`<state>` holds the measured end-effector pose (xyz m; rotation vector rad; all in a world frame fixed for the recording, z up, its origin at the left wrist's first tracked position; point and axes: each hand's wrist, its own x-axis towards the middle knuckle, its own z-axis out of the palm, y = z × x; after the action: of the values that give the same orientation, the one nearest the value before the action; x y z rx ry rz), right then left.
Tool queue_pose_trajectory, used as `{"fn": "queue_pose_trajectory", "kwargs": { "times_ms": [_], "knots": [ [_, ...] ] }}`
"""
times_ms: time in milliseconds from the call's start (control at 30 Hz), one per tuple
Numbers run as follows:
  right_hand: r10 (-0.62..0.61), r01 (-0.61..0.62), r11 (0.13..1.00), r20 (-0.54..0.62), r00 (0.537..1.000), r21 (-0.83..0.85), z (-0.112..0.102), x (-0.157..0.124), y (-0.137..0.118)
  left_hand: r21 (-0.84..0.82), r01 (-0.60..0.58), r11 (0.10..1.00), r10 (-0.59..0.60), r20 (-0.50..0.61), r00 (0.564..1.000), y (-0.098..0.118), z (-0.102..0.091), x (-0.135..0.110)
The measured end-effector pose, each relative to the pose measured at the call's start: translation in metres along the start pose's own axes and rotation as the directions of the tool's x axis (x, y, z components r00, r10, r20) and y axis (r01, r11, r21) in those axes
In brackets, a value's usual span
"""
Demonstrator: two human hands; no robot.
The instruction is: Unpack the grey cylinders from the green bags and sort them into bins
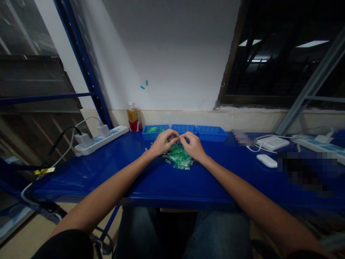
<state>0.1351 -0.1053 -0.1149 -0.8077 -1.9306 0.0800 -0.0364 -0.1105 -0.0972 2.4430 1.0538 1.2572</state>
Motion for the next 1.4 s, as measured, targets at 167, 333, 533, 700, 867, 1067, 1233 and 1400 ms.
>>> {"fn": "queue_pose_trajectory", "kwargs": {
  "times_ms": [167, 333, 533, 700, 867, 1067, 1233, 1400],
  "knots": [
    [-0.040, 0.040, 0.997, -0.003, 0.999, -0.068, -0.005, -0.001, -0.002, 0.071, 0.046, 0.996, -0.045, -0.010, 0.999, -0.001, 0.000, 0.001],
    [-0.158, 0.166, 0.978, 0.066, 0.985, -0.130, -0.009, -0.003, -0.005, 0.072, 0.061, 0.996, -0.064, 0.041, 0.997, -0.001, 0.002, 0.000],
    [-0.106, 0.106, 0.989, 0.009, 0.994, -0.104, -0.006, -0.001, 0.001, -0.006, 0.077, 0.997, -0.076, 0.071, 0.995, -0.008, 0.000, -0.002],
    [-0.030, 0.031, 0.999, -0.069, 0.997, 0.012, -0.004, 0.002, 0.006, 0.037, -0.031, 0.999, 0.030, 0.032, 0.999, -0.010, -0.003, -0.003],
    [0.014, -0.009, 0.997, -0.063, 0.998, 0.078, 0.001, 0.002, 0.003, 0.159, -0.146, 0.976, 0.147, 0.009, 0.989, -0.005, -0.003, -0.002],
    [0.017, -0.015, 0.997, -0.033, 0.999, 0.075, 0.000, 0.000, -0.002, 0.196, -0.065, 0.979, 0.069, -0.010, 0.998, -0.002, -0.003, -0.002],
    [-0.146, 0.149, 0.985, 0.045, 0.988, -0.084, -0.006, 0.000, -0.004, 0.198, -0.022, 0.980, 0.017, 0.026, 1.000, 0.002, 0.001, -0.002],
    [-0.130, 0.130, 0.980, 0.008, 0.991, -0.154, -0.009, 0.003, 0.002, 0.355, 0.042, 0.934, -0.082, 0.099, 0.992, -0.014, -0.002, 0.000]
  ]
}}
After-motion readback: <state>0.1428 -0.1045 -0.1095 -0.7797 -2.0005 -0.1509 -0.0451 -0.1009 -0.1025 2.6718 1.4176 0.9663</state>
